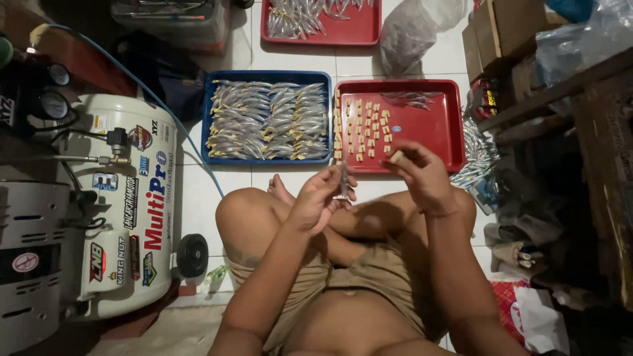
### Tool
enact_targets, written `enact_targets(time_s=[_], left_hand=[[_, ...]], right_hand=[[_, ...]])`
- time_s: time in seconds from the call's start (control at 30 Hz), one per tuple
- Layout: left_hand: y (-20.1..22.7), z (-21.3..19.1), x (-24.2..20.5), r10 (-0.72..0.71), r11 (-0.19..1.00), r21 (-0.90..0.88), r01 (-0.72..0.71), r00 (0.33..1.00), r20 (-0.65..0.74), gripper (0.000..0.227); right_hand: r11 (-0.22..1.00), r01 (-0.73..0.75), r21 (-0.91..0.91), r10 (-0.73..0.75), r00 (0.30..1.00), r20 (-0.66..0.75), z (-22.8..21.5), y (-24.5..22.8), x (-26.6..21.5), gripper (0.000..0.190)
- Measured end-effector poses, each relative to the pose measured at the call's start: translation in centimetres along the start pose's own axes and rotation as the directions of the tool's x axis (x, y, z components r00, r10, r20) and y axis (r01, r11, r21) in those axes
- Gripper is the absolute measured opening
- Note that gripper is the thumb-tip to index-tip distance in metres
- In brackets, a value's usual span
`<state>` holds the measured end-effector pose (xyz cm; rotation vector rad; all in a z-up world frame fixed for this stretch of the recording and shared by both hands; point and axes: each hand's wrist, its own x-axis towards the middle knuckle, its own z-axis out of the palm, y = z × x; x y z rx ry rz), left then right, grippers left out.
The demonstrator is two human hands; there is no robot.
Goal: The person sits on the floor and repeatedly picks up small clear plastic tubes and yellow foam pieces from trays. They insert the foam pieces into the tubes by hand and place the assembled items into a blue tray.
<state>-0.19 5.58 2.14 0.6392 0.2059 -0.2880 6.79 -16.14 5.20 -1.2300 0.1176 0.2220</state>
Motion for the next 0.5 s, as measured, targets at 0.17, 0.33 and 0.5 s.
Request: enact_targets(time_s=[0.17,0.33,0.5], left_hand=[[-0.9,1.6,-0.6,-0.039,0.998,-0.05,0.043,0.997,0.073,0.038],[-0.9,3.4,-1.6,-0.08,0.993,-0.078,0.091,0.988,0.129,0.035],[-0.9,4.1,-2.5,-0.121,0.989,-0.074,0.129,0.986,0.113,0.03]], right_hand=[[0.947,0.267,-0.179,-0.243,0.959,0.146,2.4,-3.6,-2.4,0.017],[0.925,0.267,-0.272,-0.246,0.963,0.109,3.4,-5.4,-3.6,0.028],[0.929,0.288,-0.234,-0.246,0.95,0.193,4.7,-5.8,-4.1,0.018]])
